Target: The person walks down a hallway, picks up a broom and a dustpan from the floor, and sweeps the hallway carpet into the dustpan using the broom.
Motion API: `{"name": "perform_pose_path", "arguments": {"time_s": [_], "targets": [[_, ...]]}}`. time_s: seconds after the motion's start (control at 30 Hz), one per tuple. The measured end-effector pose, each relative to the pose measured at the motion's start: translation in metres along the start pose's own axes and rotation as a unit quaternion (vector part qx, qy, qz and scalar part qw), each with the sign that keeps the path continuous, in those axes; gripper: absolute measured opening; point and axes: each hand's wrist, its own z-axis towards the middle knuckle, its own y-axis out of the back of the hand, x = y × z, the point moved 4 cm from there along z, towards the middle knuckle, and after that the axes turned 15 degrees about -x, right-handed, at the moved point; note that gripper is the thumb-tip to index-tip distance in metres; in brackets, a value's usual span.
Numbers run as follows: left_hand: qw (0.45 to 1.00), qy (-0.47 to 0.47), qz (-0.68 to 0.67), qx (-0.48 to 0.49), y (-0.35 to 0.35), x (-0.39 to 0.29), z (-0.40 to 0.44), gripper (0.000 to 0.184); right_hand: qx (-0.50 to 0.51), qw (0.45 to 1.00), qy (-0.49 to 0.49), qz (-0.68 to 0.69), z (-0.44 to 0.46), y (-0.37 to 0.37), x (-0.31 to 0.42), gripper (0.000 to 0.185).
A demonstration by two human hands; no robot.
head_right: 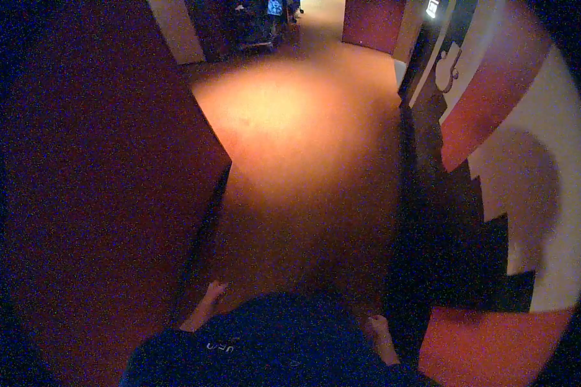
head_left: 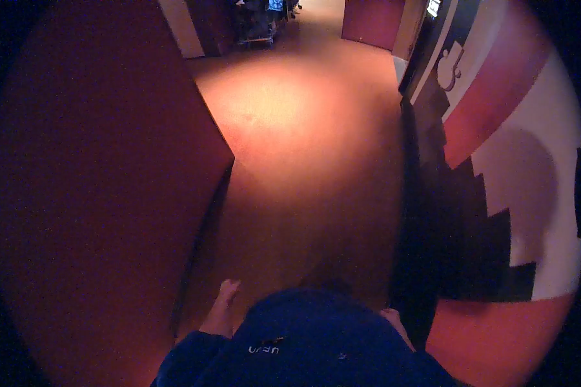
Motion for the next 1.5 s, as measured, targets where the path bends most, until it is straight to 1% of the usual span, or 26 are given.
{"name": "perform_pose_path", "arguments": {"time_s": [0.07, 0.13, 0.27, 0.33, 0.4, 0.43, 0.53, 0.57, 0.6, 0.67, 0.73, 0.77, 0.83, 0.9, 0.97, 1.0, 1.03, 1.07, 1.17, 1.23, 1.27, 1.3, 1.33, 1.37, 1.43, 1.5], "targets": [[0.994, -0.028, -0.106, 0.016, -0.036, -0.070, 0.104, 0.030, -0.016, 1.000, -0.026, -0.005, 0.034, -0.001, 0.026, 0.027], [0.973, 0.040, -0.225, 0.026, -0.045, -0.190, 0.113, 0.024, -0.021, 0.999, -0.029, -0.018, 0.086, 0.000, 0.050, 0.025], [0.981, 0.013, -0.192, -0.002, -0.045, -0.256, 0.155, 0.024, -0.001, 0.998, -0.002, -0.059, 0.161, 0.001, 0.137, 0.021], [0.997, 0.014, 0.058, 0.043, -0.005, -0.267, 0.181, 0.026, 0.006, 0.999, 0.006, -0.052, 0.204, 0.002, 0.215, 0.019], [0.973, -0.057, 0.098, 0.201, -0.061, -0.153, 0.220, 0.026, -0.005, 0.999, 0.033, -0.029, 0.258, 0.004, 0.283, 0.018], [0.981, -0.008, 0.095, 0.170, -0.104, -0.185, 0.202, 0.026, -0.001, 0.997, 0.069, -0.026, 0.337, 0.021, 0.324, 0.017], [0.973, 0.223, -0.045, -0.033, -0.063, -0.307, 0.193, 0.028, -0.002, 0.986, 0.165, 0.032, 0.444, 0.009, 0.488, 0.014], [0.955, 0.230, -0.110, -0.154, -0.058, -0.303, 0.198, 0.030, 0.005, 0.980, 0.195, 0.042, 0.470, 0.002, 0.534, 0.013], [0.951, 0.232, -0.119, -0.169, -0.060, -0.302, 0.217, 0.030, 0.004, 0.975, 0.220, 0.032, 0.486, -0.015, 0.581, 0.014], [0.981, 0.188, -0.018, -0.054, -0.075, -0.290, 0.264, 0.032, -0.013, 0.963, 0.271, 0.009, 0.509, -0.049, 0.669, 0.016], [0.965, 0.244, -0.096, 0.021, -0.134, -0.241, 0.328, 0.036, 0.002, 0.945, 0.324, 0.057, 0.515, -0.075, 0.738, 0.016], [0.965, 0.237, -0.106, 0.021, -0.112, -0.225, 0.388, 0.036, -0.008, 0.938, 0.332, 0.099, 0.510, -0.125, 0.764, 0.016], [0.987, 0.145, 0.002, 0.072, -0.131, -0.278, 0.447, 0.034, 0.049, 0.946, 0.309, 0.081, 0.438, -0.140, 0.852, 0.015], [0.981, 0.167, -0.097, -0.034, -0.105, -0.319, 0.467, 0.032, 0.071, 0.929, 0.341, -0.129, 0.507, -0.150, 0.771, 0.016], [0.981, 0.128, -0.133, -0.059, -0.068, -0.364, 0.542, 0.024, 0.171, 0.947, 0.176, -0.205, 0.419, -0.167, 0.809, 0.020], [0.974, 0.070, -0.118, -0.181, -0.023, -0.415, 0.576, 0.021, 0.172, 0.951, 0.166, -0.198, 0.433, -0.178, 0.807, 0.020], [0.970, 0.156, -0.110, -0.152, 0.006, -0.461, 0.600, 0.021, 0.134, 0.950, 0.185, -0.210, 0.455, -0.191, 0.807, 0.019], [0.967, 0.149, -0.164, -0.130, 0.009, -0.470, 0.637, 0.020, 0.096, 0.949, 0.202, -0.224, 0.476, -0.204, 0.806, 0.018], [0.947, 0.102, -0.276, -0.133, 0.047, -0.493, 0.758, 0.018, 0.013, 0.992, 0.078, -0.099, 0.368, -0.247, 0.947, 0.015], [0.952, 0.108, -0.258, -0.123, 0.033, -0.529, 0.790, 0.014, 0.146, 0.986, 0.056, -0.065, 0.616, -0.278, 0.814, 0.011], [0.943, 0.066, -0.289, -0.152, 0.037, -0.552, 0.821, 0.014, 0.220, 0.874, 0.308, -0.304, 0.675, -0.309, 0.849, 0.009], [0.946, 0.031, -0.305, -0.109, 0.028, -0.547, 0.865, 0.014, 0.184, 0.669, 0.563, -0.449, 0.720, -0.336, 0.891, 0.010], [0.943, 0.049, -0.318, -0.090, 0.033, -0.537, 0.875, 0.015, 0.162, 0.844, 0.321, -0.398, 0.682, -0.357, 0.942, 0.011], [0.926, 0.088, -0.348, -0.119, 0.042, -0.517, 0.855, 0.017, 0.114, 0.949, 0.100, -0.276, 0.653, -0.377, 0.992, 0.013], [0.952, 0.160, -0.259, -0.015, 0.095, -0.440, 0.867, 0.020, 0.082, 0.981, 0.034, -0.173, 0.602, -0.455, 1.094, 0.016], [0.954, 0.261, -0.139, 0.046, 0.114, -0.400, 0.899, 0.019, 0.087, 0.989, 0.066, -0.098, 0.571, -0.528, 1.245, 0.013]]}}
